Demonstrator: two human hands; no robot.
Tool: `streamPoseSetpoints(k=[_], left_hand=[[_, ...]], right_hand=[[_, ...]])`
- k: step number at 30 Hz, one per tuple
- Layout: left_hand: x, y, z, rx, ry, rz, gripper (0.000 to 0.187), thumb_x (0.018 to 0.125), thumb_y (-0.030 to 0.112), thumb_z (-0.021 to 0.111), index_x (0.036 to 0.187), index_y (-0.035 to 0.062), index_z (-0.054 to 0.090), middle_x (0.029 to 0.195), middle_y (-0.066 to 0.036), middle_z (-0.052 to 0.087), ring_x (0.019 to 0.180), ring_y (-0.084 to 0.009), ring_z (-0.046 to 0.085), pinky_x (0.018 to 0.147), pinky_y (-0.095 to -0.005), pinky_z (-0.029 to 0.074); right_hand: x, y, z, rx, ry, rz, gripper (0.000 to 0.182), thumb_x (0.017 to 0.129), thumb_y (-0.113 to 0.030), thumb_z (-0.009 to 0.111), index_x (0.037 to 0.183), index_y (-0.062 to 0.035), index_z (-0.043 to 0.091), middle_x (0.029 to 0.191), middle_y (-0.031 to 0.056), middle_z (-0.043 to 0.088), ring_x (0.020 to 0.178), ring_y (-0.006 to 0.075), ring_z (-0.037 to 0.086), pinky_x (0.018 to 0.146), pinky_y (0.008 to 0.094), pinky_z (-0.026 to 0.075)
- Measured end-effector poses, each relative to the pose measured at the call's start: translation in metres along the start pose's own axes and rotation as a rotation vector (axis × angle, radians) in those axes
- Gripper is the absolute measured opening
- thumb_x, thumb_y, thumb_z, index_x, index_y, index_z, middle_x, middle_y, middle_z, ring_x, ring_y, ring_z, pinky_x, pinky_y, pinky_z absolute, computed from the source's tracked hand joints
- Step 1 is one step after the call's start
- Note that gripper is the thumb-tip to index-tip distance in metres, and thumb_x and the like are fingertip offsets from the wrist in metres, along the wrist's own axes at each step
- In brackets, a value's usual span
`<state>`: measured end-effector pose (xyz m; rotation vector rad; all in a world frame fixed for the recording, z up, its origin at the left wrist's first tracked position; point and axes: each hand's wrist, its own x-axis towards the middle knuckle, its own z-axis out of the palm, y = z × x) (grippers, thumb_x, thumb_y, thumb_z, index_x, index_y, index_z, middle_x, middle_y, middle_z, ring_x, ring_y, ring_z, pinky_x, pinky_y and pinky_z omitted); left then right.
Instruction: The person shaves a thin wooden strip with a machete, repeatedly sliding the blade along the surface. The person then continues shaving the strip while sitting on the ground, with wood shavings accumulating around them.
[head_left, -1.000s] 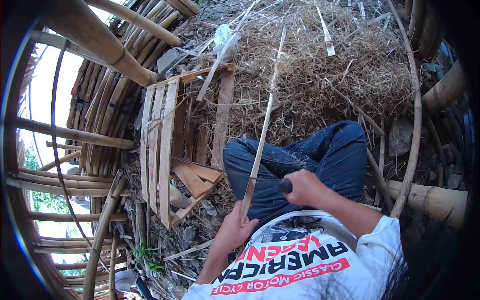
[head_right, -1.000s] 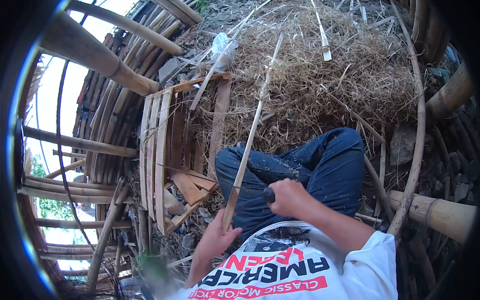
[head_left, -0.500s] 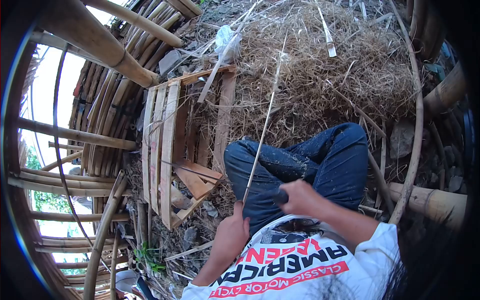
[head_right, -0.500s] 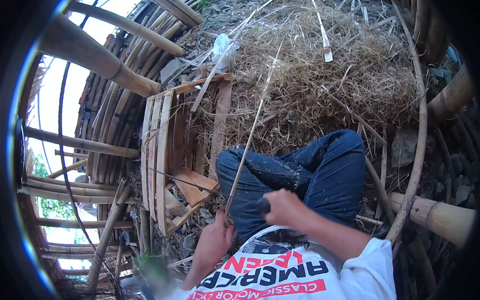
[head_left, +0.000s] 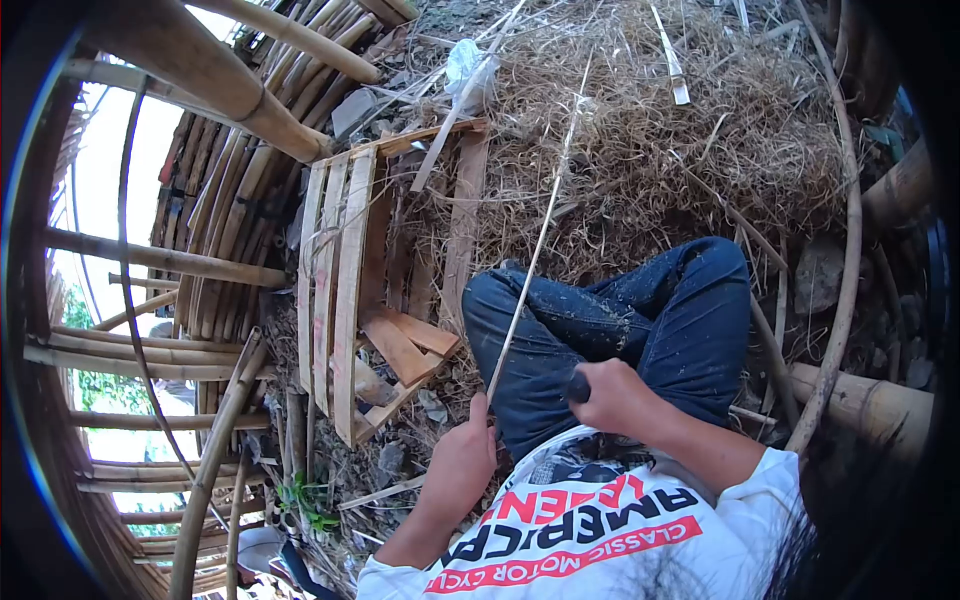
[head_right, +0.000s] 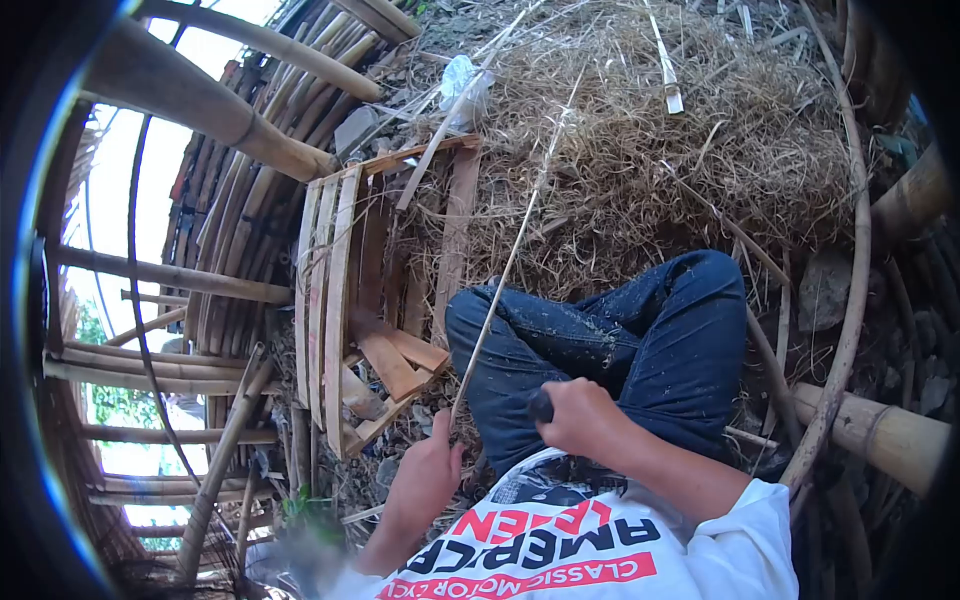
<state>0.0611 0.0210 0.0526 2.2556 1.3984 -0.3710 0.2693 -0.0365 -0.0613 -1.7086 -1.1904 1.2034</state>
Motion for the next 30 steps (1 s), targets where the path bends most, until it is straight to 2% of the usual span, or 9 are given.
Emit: streamPoseSetpoints(k=[2, 6, 10, 12, 16, 20, 24, 26, 30], left_hand=[[0.001, 0.000, -0.001, 0.009, -0.018, 0.004, 0.037, 0.091, 0.007, 0.056, 0.122, -0.0022, 0.040, 0.067, -0.026, 0.059, 0.067, -0.0456, 0.061, 0.057, -0.0525, 0.045], [-0.002, -0.007, 0.001, 0.002, 0.034, 0.032, 0.039, 0.090, 0.007, 0.056, 0.124, -0.0019, 0.039, 0.066, -0.026, 0.059, 0.067, -0.0457, 0.061, 0.057, -0.0522, 0.046], [0.002, -0.002, 0.007, -0.056, 0.018, 0.040, 0.040, 0.090, 0.007, 0.056, 0.125, -0.0014, 0.039, 0.067, -0.026, 0.059, 0.067, -0.0457, 0.061, 0.057, -0.0528, 0.046], [0.000, 0.001, 0.003, -0.040, 0.020, 0.048, 0.043, 0.090, 0.007, 0.057, 0.127, -0.0015, 0.038, 0.067, -0.026, 0.059, 0.067, -0.0459, 0.061, 0.057, -0.0529, 0.046], [-0.003, -0.006, 0.004, 0.006, 0.006, 0.029, 0.045, 0.089, 0.007, 0.058, 0.129, -0.0020, 0.038, 0.068, -0.027, 0.059, 0.068, -0.0467, 0.061, 0.058, -0.0528, 0.046], [0.006, -0.003, 0.001, -0.031, 0.029, 0.045, 0.044, 0.089, 0.008, 0.059, 0.127, -0.0026, 0.038, 0.069, -0.027, 0.060, 0.070, -0.0473, 0.061, 0.060, -0.0531, 0.047], [0.014, 0.003, 0.003, -0.065, -0.013, 0.049, 0.040, 0.091, 0.009, 0.057, 0.124, -0.0053, 0.040, 0.072, -0.029, 0.061, 0.070, -0.0470, 0.062, 0.060, -0.0520, 0.048], [0.016, 0.000, 0.008, -0.057, -0.017, 0.056, 0.039, 0.091, 0.009, 0.056, 0.124, -0.0052, 0.040, 0.072, -0.029, 0.061, 0.071, -0.0468, 0.062, 0.060, -0.0522, 0.048], [0.011, -0.005, 0.009, -0.013, -0.008, 0.050, 0.039, 0.091, 0.008, 0.055, 0.124, -0.0042, 0.040, 0.072, -0.028, 0.061, 0.071, -0.0465, 0.062, 0.060, -0.0524, 0.048]], right_hand=[[0.003, 0.000, -0.003, -0.167, -0.049, -0.141, 0.015, 0.070, -0.017, 0.069, 0.077, -0.0040, 0.067, 0.072, 0.0216, 0.065, 0.072, 0.0379, 0.067, 0.067, 0.0429, 0.053], [0.032, 0.020, -0.037, -0.305, 0.034, -0.018, 0.016, 0.070, -0.019, 0.067, 0.080, -0.0070, 0.069, 0.077, 0.0195, 0.068, 0.079, 0.0383, 0.067, 0.076, 0.0456, 0.054], [0.031, 0.034, -0.043, -0.310, 0.086, -0.011, 0.015, 0.070, -0.018, 0.065, 0.078, -0.0056, 0.068, 0.077, 0.0208, 0.067, 0.079, 0.0392, 0.066, 0.074, 0.0456, 0.054], [0.029, 0.042, -0.040, -0.188, 0.191, 0.010, 0.014, 0.071, -0.017, 0.064, 0.076, -0.0040, 0.068, 0.076, 0.0219, 0.067, 0.078, 0.0402, 0.066, 0.072, 0.0453, 0.054], [0.043, 0.066, -0.062, -0.122, 0.252, 0.155, 0.017, 0.070, -0.016, 0.069, 0.077, -0.0004, 0.068, 0.073, 0.0224, 0.066, 0.077, 0.0394, 0.066, 0.068, 0.0442, 0.052], [0.045, 0.044, -0.051, -0.153, 0.301, 0.150, 0.019, 0.072, -0.015, 0.065, 0.081, 0.0013, 0.068, 0.076, 0.0251, 0.066, 0.082, 0.0391, 0.067, 0.075, 0.0441, 0.054], [0.018, 0.026, -0.011, -0.030, 0.121, 0.032, 0.022, 0.070, -0.015, 0.064, 0.086, -0.0014, 0.069, 0.080, 0.0266, 0.067, 0.081, 0.0415, 0.067, 0.079, 0.0465, 0.054], [0.004, 0.014, 0.000, -0.125, -0.011, 0.014, 0.020, 0.070, -0.018, 0.067, 0.085, -0.0055, 0.070, 0.080, 0.0247, 0.067, 0.081, 0.0416, 0.067, 0.078, 0.0473, 0.054], [0.027, 0.012, -0.025, -0.295, -0.085, -0.018, 0.020, 0.069, -0.018, 0.067, 0.086, -0.0084, 0.071, 0.082, 0.0181, 0.070, 0.084, 0.0371, 0.068, 0.079, 0.0443, 0.055]])
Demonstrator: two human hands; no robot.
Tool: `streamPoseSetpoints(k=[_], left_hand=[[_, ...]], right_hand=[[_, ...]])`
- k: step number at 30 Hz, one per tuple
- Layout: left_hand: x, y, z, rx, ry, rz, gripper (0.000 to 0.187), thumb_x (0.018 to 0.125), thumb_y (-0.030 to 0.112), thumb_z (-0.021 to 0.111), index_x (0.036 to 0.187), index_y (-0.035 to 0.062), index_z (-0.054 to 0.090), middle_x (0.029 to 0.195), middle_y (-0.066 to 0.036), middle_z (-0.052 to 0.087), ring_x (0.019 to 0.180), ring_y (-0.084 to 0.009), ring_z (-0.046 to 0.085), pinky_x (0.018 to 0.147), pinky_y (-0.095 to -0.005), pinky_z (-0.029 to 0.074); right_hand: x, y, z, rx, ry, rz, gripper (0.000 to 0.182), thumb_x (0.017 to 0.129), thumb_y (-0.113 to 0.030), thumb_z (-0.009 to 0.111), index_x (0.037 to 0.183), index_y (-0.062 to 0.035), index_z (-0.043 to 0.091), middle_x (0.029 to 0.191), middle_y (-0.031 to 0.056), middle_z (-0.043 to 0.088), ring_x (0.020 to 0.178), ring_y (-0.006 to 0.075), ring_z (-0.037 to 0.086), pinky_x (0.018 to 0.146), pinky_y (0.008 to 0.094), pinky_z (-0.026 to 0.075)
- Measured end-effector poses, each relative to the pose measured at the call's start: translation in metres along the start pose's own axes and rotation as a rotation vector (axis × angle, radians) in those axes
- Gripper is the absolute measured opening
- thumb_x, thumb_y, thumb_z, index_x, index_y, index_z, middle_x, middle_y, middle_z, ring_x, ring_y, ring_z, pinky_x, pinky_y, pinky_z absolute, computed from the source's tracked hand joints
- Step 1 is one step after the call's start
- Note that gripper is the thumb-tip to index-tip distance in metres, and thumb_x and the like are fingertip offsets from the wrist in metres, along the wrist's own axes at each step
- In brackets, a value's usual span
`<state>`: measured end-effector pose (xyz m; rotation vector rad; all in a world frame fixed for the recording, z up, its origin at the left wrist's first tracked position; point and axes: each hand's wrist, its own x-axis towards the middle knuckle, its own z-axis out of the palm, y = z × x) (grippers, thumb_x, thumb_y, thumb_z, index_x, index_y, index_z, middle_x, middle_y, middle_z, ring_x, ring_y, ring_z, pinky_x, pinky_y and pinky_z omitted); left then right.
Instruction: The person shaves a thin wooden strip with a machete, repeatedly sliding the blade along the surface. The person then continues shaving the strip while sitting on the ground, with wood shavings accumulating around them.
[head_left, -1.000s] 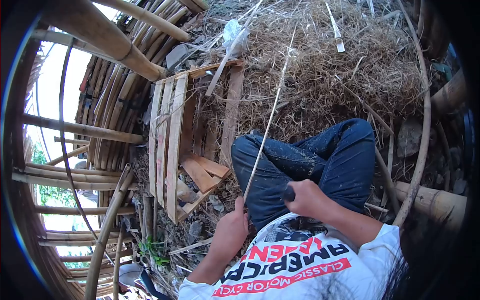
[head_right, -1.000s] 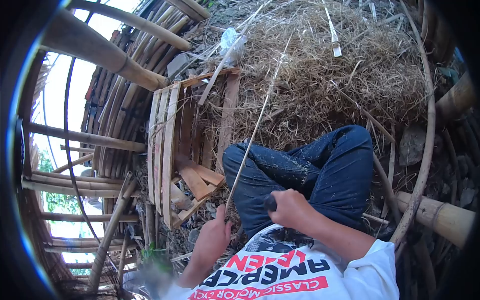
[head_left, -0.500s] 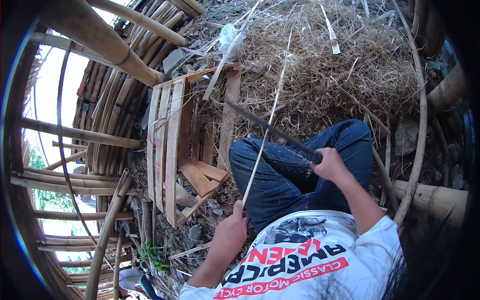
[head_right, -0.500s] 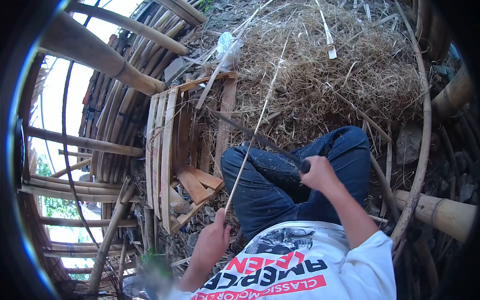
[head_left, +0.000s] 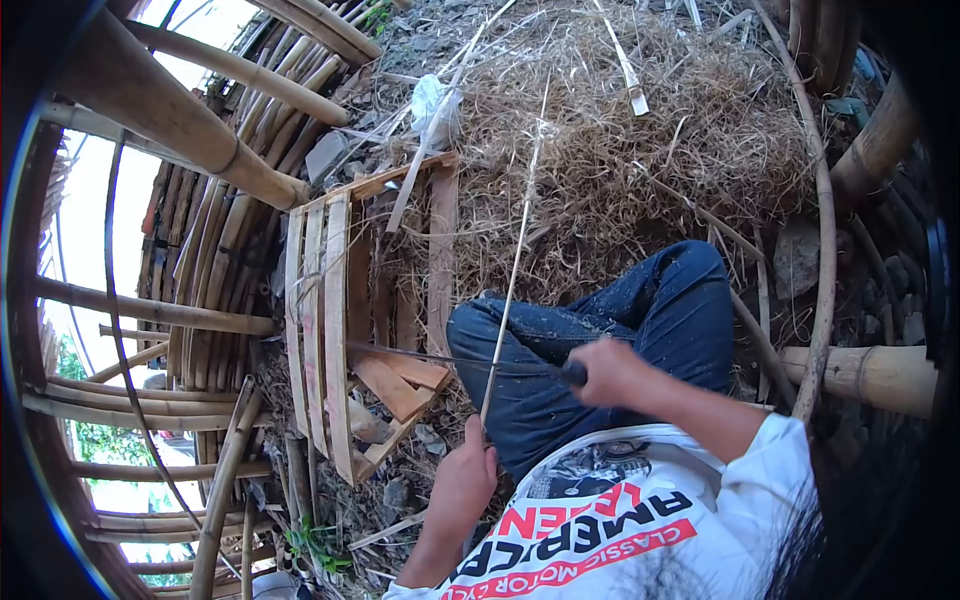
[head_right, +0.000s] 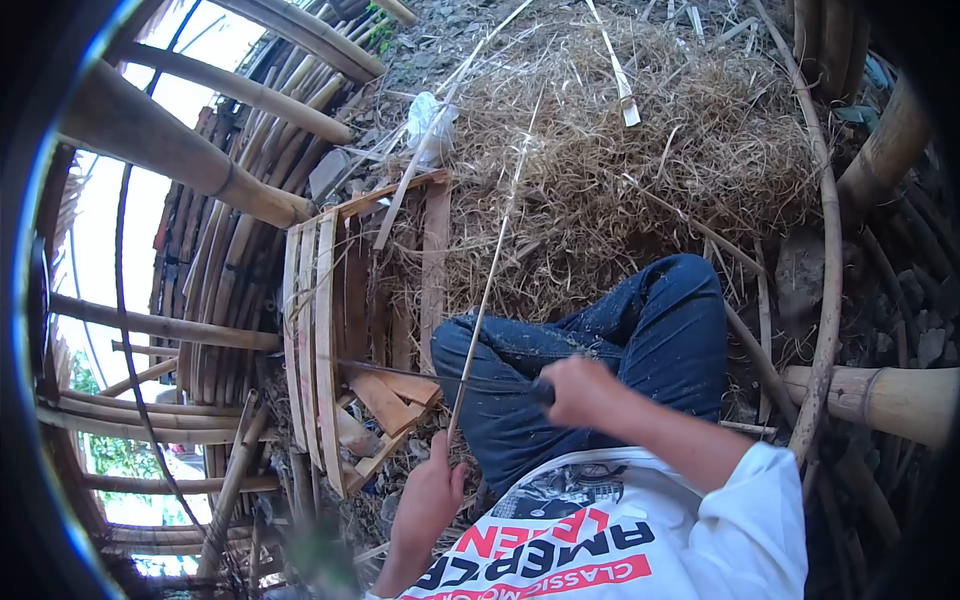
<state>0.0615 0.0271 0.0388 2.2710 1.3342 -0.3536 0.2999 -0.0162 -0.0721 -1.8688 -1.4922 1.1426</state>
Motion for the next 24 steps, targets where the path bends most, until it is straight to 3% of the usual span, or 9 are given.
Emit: streamPoseSetpoints(k=[4, 6, 8, 12, 14, 16, 20, 24], left_hand=[[-0.003, -0.001, -0.007, -0.013, 0.015, -0.014, 0.045, 0.088, 0.007, 0.059, 0.127, -0.0017, 0.038, 0.070, -0.028, 0.060, 0.070, -0.0479, 0.061, 0.060, -0.0538, 0.046], [-0.008, -0.002, -0.013, -0.018, 0.025, -0.013, 0.045, 0.088, 0.007, 0.059, 0.127, -0.0016, 0.038, 0.070, -0.028, 0.060, 0.069, -0.0476, 0.061, 0.060, -0.0537, 0.047], [-0.007, -0.003, -0.014, -0.024, 0.046, -0.025, 0.045, 0.088, 0.006, 0.059, 0.127, -0.0016, 0.039, 0.070, -0.028, 0.060, 0.069, -0.0473, 0.061, 0.059, -0.0536, 0.047], [-0.004, -0.006, 0.004, -0.010, -0.022, 0.025, 0.044, 0.090, 0.006, 0.054, 0.130, -0.0067, 0.039, 0.073, -0.026, 0.063, 0.069, -0.0424, 0.064, 0.061, -0.0504, 0.050], [0.004, -0.003, 0.006, 0.012, -0.017, 0.014, 0.044, 0.090, 0.007, 0.054, 0.129, -0.0074, 0.040, 0.073, -0.026, 0.063, 0.069, -0.0423, 0.064, 0.061, -0.0498, 0.050], [0.007, -0.002, 0.004, -0.019, -0.037, 0.008, 0.044, 0.090, 0.007, 0.055, 0.128, -0.0080, 0.041, 0.072, -0.026, 0.062, 0.069, -0.0424, 0.063, 0.061, -0.0497, 0.050], [0.013, -0.016, 0.011, -0.040, 0.011, 0.008, 0.043, 0.089, 0.007, 0.057, 0.127, -0.0053, 0.041, 0.070, -0.025, 0.061, 0.068, -0.0427, 0.063, 0.060, -0.0503, 0.050], [0.009, -0.025, 0.016, -0.035, 0.056, 0.028, 0.038, 0.090, 0.008, 0.056, 0.124, -0.0031, 0.043, 0.069, -0.024, 0.061, 0.067, -0.0425, 0.063, 0.058, -0.0495, 0.049]], right_hand=[[0.034, 0.006, -0.042, -0.188, -0.041, -0.020, 0.023, 0.066, -0.018, 0.065, 0.086, -0.0091, 0.073, 0.083, 0.0164, 0.070, 0.084, 0.0356, 0.068, 0.078, 0.0439, 0.055], [0.047, 0.022, -0.050, -0.194, 0.167, 0.031, 0.023, 0.066, -0.018, 0.065, 0.085, -0.0085, 0.073, 0.082, 0.0174, 0.070, 0.084, 0.0358, 0.068, 0.078, 0.0442, 0.054], [0.058, 0.046, -0.067, -0.181, 0.183, 0.184, 0.023, 0.067, -0.019, 0.066, 0.086, -0.0082, 0.073, 0.082, 0.0182, 0.070, 0.084, 0.0356, 0.068, 0.078, 0.0442, 0.054], [0.056, 0.063, -0.064, -0.161, 0.265, 0.330, 0.020, 0.071, -0.020, 0.065, 0.084, -0.0058, 0.072, 0.081, 0.0196, 0.069, 0.083, 0.0359, 0.068, 0.077, 0.0433, 0.054], [0.049, 0.051, -0.037, -0.053, 0.303, 0.289, 0.021, 0.071, -0.019, 0.065, 0.084, -0.0037, 0.071, 0.080, 0.0208, 0.069, 0.081, 0.0368, 0.068, 0.075, 0.0427, 0.055], [0.030, 0.015, -0.010, 0.250, 0.187, 0.315, 0.022, 0.070, -0.019, 0.065, 0.085, -0.0032, 0.071, 0.080, 0.0218, 0.069, 0.079, 0.0379, 0.068, 0.073, 0.0430, 0.055], [0.004, -0.024, 0.022, 0.081, -0.030, 0.096, 0.027, 0.068, -0.019, 0.066, 0.090, -0.0048, 0.071, 0.081, 0.0213, 0.069, 0.079, 0.0381, 0.068, 0.078, 0.0462, 0.054], [0.025, -0.017, -0.009, -0.177, 0.001, 0.085, 0.029, 0.067, -0.020, 0.067, 0.094, -0.0094, 0.072, 0.085, 0.0186, 0.070, 0.087, 0.0359, 0.068, 0.082, 0.0442, 0.054]])
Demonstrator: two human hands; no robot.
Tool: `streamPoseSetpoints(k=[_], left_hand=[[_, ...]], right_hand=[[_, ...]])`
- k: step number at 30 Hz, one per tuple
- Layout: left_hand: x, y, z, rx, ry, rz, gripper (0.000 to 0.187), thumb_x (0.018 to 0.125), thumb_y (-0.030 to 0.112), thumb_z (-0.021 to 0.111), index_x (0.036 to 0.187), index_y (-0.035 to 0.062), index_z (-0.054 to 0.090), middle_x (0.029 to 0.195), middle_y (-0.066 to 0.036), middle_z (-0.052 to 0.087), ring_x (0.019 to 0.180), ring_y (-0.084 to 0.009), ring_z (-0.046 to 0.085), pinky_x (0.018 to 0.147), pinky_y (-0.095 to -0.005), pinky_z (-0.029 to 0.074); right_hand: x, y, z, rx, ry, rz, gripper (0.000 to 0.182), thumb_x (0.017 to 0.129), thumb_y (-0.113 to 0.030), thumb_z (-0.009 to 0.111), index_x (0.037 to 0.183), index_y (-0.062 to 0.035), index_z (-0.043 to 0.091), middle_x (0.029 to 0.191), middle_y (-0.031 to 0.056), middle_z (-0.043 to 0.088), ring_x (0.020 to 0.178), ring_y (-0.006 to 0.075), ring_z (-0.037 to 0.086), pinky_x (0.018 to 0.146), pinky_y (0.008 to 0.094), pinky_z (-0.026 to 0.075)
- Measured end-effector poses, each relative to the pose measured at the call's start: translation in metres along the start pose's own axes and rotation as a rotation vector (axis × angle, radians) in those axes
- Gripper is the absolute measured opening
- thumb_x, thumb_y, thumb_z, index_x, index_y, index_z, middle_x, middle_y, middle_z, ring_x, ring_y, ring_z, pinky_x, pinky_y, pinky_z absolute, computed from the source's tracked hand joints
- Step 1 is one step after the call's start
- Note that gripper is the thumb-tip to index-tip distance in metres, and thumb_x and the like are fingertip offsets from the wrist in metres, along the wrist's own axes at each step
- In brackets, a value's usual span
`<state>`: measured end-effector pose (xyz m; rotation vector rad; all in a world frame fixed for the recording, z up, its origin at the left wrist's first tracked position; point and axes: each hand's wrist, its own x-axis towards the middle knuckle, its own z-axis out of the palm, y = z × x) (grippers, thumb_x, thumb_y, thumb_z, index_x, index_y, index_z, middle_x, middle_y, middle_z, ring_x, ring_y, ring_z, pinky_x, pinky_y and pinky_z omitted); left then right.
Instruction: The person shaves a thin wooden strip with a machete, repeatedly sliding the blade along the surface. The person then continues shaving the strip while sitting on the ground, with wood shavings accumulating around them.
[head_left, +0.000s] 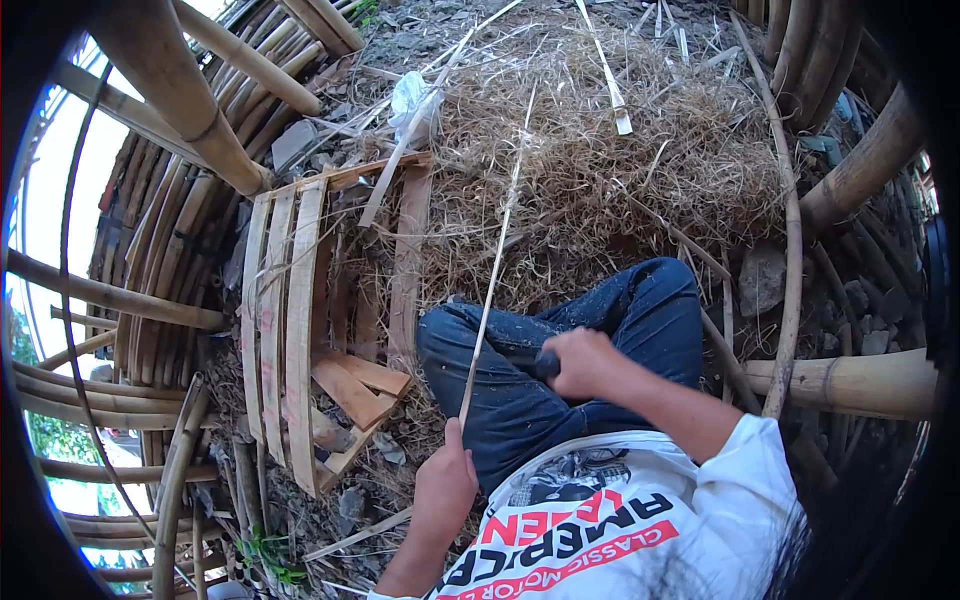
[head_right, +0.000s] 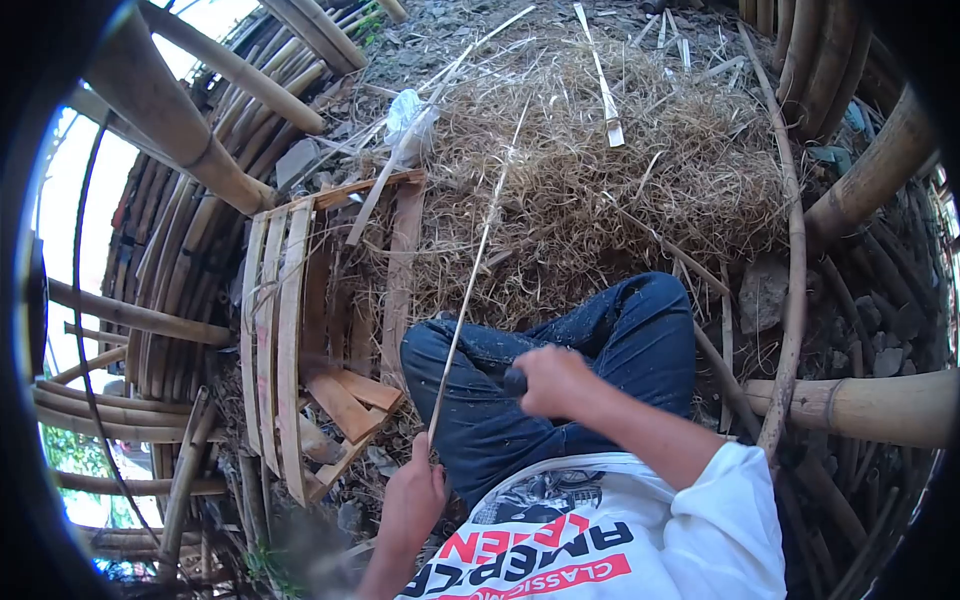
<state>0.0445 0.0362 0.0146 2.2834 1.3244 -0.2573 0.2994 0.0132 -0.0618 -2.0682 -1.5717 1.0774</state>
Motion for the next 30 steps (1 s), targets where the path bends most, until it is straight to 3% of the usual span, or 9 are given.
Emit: streamPoseSetpoints(k=[8, 12, 15, 16, 18, 20, 21, 25, 30], left_hand=[[0.007, -0.002, -0.011, 0.184, 0.015, 0.011, 0.048, 0.084, 0.001, 0.053, 0.131, -0.0039, 0.045, 0.071, -0.019, 0.060, 0.066, -0.0365, 0.064, 0.060, -0.0450, 0.051], [0.013, -0.019, -0.024, 0.161, 0.037, -0.004, 0.048, 0.084, 0.001, 0.053, 0.130, -0.0045, 0.045, 0.071, -0.020, 0.060, 0.066, -0.0379, 0.063, 0.060, -0.0459, 0.051], [0.017, -0.024, -0.029, 0.106, 0.010, 0.016, 0.051, 0.081, -0.001, 0.055, 0.130, -0.0040, 0.043, 0.076, -0.021, 0.063, 0.067, -0.0368, 0.066, 0.059, -0.0442, 0.053], [0.018, -0.026, -0.031, 0.108, 0.005, 0.018, 0.051, 0.081, -0.001, 0.055, 0.130, -0.0040, 0.043, 0.076, -0.021, 0.063, 0.067, -0.0368, 0.066, 0.059, -0.0442, 0.053], [0.016, -0.030, -0.037, 0.119, 0.011, 0.019, 0.052, 0.081, -0.001, 0.056, 0.131, -0.0032, 0.042, 0.076, -0.020, 0.062, 0.067, -0.0362, 0.066, 0.059, -0.0435, 0.053], [0.015, -0.031, -0.037, 0.156, 0.008, 0.023, 0.053, 0.081, -0.001, 0.056, 0.131, -0.0029, 0.042, 0.077, -0.019, 0.061, 0.067, -0.0355, 0.066, 0.058, -0.0425, 0.053], [0.014, -0.032, -0.038, 0.195, 0.019, 0.026, 0.053, 0.081, 0.000, 0.057, 0.131, -0.0026, 0.041, 0.078, -0.018, 0.061, 0.066, -0.0348, 0.066, 0.058, -0.0415, 0.054], [0.017, -0.029, -0.032, 0.262, 0.017, 0.060, 0.053, 0.082, 0.000, 0.057, 0.132, -0.0027, 0.041, 0.080, -0.016, 0.060, 0.065, -0.0307, 0.066, 0.055, -0.0369, 0.054], [0.013, -0.020, -0.033, 0.288, 0.000, 0.067, 0.049, 0.084, 0.001, 0.054, 0.132, -0.0035, 0.041, 0.080, -0.015, 0.060, 0.064, -0.0300, 0.067, 0.054, -0.0369, 0.054]], right_hand=[[0.042, 0.046, -0.007, -0.018, 0.240, 0.240, 0.029, 0.070, -0.020, 0.067, 0.091, -0.0005, 0.069, 0.086, 0.0205, 0.069, 0.087, 0.0367, 0.068, 0.080, 0.0446, 0.053], [0.015, -0.017, 0.028, 0.420, 0.198, 0.177, 0.018, 0.073, -0.016, 0.065, 0.084, -0.0010, 0.066, 0.081, 0.0249, 0.067, 0.079, 0.0412, 0.066, 0.071, 0.0459, 0.053], [0.003, -0.038, 0.048, 0.385, 0.162, 0.000, 0.016, 0.073, -0.015, 0.065, 0.083, -0.0030, 0.065, 0.074, 0.0252, 0.064, 0.076, 0.0437, 0.064, 0.070, 0.0456, 0.052], [0.002, -0.042, 0.053, 0.340, 0.187, -0.091, 0.012, 0.072, -0.010, 0.065, 0.080, -0.0005, 0.063, 0.068, 0.0217, 0.063, 0.064, 0.0335, 0.067, 0.060, 0.0389, 0.049], [0.011, -0.040, 0.035, 0.281, 0.095, -0.087, 0.013, 0.072, -0.011, 0.066, 0.081, -0.0026, 0.065, 0.070, 0.0220, 0.065, 0.067, 0.0353, 0.067, 0.062, 0.0392, 0.051], [0.030, -0.016, 0.022, 0.022, 0.237, -0.090, 0.014, 0.070, -0.016, 0.069, 0.080, -0.0073, 0.066, 0.071, 0.0176, 0.066, 0.072, 0.0361, 0.067, 0.066, 0.0430, 0.053], [0.037, -0.015, 0.002, -0.008, 0.119, 0.056, 0.019, 0.070, -0.019, 0.066, 0.087, -0.0105, 0.068, 0.082, 0.0184, 0.069, 0.082, 0.0382, 0.067, 0.076, 0.0452, 0.054], [0.053, 0.020, -0.004, -0.038, 0.251, 0.052, 0.018, 0.070, -0.018, 0.064, 0.084, -0.0085, 0.069, 0.080, 0.0201, 0.068, 0.082, 0.0396, 0.066, 0.075, 0.0456, 0.053], [0.074, 0.048, 0.002, 0.121, 0.348, 0.278, 0.018, 0.072, -0.017, 0.063, 0.083, -0.0045, 0.069, 0.080, 0.0222, 0.067, 0.083, 0.0404, 0.066, 0.075, 0.0452, 0.052]])
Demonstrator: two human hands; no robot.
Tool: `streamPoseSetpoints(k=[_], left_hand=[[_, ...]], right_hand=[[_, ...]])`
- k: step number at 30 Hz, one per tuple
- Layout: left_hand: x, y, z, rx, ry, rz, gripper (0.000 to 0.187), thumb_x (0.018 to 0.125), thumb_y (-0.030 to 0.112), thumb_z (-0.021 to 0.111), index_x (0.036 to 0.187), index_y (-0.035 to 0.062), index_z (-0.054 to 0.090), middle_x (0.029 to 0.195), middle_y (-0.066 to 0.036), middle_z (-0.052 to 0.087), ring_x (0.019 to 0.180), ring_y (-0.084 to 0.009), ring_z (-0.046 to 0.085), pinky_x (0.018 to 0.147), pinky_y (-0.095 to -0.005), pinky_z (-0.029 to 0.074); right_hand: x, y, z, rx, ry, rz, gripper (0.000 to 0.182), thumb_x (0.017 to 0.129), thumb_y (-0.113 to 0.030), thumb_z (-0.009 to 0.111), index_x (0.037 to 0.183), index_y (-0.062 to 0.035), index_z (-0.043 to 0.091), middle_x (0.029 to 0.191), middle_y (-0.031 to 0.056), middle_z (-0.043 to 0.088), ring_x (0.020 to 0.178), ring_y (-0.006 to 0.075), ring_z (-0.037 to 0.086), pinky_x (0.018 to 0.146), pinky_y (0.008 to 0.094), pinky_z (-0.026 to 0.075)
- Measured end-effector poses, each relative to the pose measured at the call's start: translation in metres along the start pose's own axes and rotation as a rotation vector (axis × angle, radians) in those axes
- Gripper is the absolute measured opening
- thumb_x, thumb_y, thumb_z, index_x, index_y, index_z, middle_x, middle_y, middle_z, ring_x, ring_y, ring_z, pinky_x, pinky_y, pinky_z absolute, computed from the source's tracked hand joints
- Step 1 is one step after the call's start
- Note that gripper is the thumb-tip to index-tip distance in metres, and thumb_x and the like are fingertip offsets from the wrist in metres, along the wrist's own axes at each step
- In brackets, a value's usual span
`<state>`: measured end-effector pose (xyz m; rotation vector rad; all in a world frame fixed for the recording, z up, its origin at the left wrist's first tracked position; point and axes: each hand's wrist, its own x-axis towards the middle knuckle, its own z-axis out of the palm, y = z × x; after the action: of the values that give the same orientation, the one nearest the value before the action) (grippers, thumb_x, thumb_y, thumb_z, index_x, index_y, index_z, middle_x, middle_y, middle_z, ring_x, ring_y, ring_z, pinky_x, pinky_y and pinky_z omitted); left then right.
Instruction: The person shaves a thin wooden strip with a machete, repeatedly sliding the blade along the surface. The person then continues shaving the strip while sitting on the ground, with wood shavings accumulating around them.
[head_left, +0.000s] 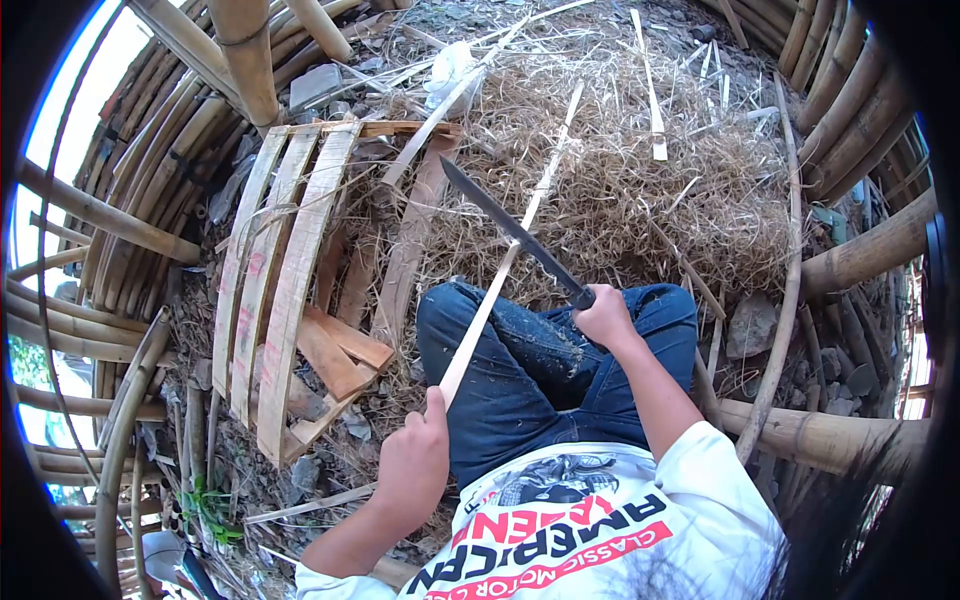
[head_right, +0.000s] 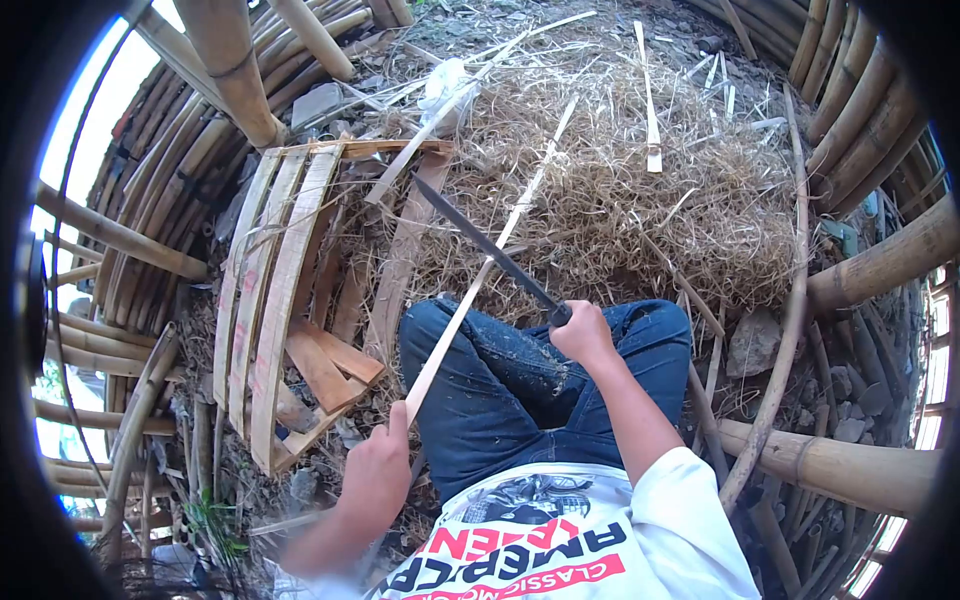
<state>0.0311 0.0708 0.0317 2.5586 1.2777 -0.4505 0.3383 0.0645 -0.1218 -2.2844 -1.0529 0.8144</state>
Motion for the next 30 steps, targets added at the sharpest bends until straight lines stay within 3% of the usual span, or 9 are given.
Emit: streamPoseSetpoints(k=[2, 6, 11, 14, 16, 30], left_hand=[[0.004, 0.006, 0.002, 0.065, -0.016, -0.043, 0.050, 0.084, 0.001, 0.055, 0.132, -0.0045, 0.040, 0.080, -0.015, 0.061, 0.065, -0.0302, 0.067, 0.055, -0.0369, 0.054], [0.005, 0.002, -0.007, -0.019, -0.004, -0.023, 0.051, 0.084, 0.000, 0.055, 0.132, -0.0061, 0.038, 0.082, -0.017, 0.061, 0.067, -0.0327, 0.067, 0.059, -0.0387, 0.055], [0.006, 0.009, -0.005, -0.086, -0.039, -0.047, 0.049, 0.083, -0.001, 0.055, 0.129, -0.0069, 0.038, 0.081, -0.022, 0.063, 0.072, -0.0383, 0.066, 0.061, -0.0437, 0.054], [0.001, 0.012, -0.002, -0.104, -0.025, -0.020, 0.049, 0.082, -0.002, 0.054, 0.128, -0.0073, 0.038, 0.081, -0.024, 0.063, 0.073, -0.0408, 0.066, 0.062, -0.0454, 0.053], [0.001, 0.015, -0.002, -0.119, -0.037, -0.049, 0.050, 0.081, -0.003, 0.053, 0.128, -0.0079, 0.038, 0.081, -0.025, 0.063, 0.074, -0.0422, 0.065, 0.063, -0.0463, 0.053], [0.003, 0.025, -0.015, -0.069, -0.029, -0.071, 0.046, 0.081, -0.004, 0.051, 0.126, -0.0050, 0.038, 0.078, -0.023, 0.063, 0.072, -0.0420, 0.065, 0.064, -0.0483, 0.052]], right_hand=[[-0.006, -0.005, 0.008, 0.004, 0.038, 0.005, 0.017, 0.074, -0.016, 0.062, 0.083, -0.0029, 0.068, 0.079, 0.0221, 0.067, 0.083, 0.0403, 0.066, 0.073, 0.0451, 0.052], [-0.057, -0.040, 0.020, 0.314, 0.008, -0.061, 0.015, 0.073, -0.014, 0.064, 0.082, -0.0028, 0.066, 0.078, 0.0239, 0.067, 0.079, 0.0410, 0.066, 0.072, 0.0462, 0.053], [-0.109, -0.059, 0.023, 0.116, -0.212, -0.433, 0.015, 0.071, -0.014, 0.066, 0.083, -0.0057, 0.064, 0.070, 0.0205, 0.065, 0.072, 0.0391, 0.066, 0.067, 0.0450, 0.053], [-0.079, -0.047, 0.010, 0.032, -0.205, -0.509, 0.015, 0.070, -0.016, 0.067, 0.083, -0.0083, 0.065, 0.070, 0.0185, 0.066, 0.072, 0.0389, 0.066, 0.069, 0.0455, 0.054], [-0.061, -0.038, 0.007, -0.016, -0.292, -0.452, 0.023, 0.065, -0.018, 0.069, 0.086, -0.0098, 0.067, 0.079, 0.0160, 0.069, 0.081, 0.0363, 0.067, 0.074, 0.0458, 0.054], [-0.043, -0.031, -0.005, 0.026, -0.283, -0.469, 0.027, 0.063, -0.020, 0.071, 0.086, -0.0075, 0.068, 0.080, 0.0171, 0.068, 0.082, 0.0365, 0.066, 0.074, 0.0438, 0.054]])
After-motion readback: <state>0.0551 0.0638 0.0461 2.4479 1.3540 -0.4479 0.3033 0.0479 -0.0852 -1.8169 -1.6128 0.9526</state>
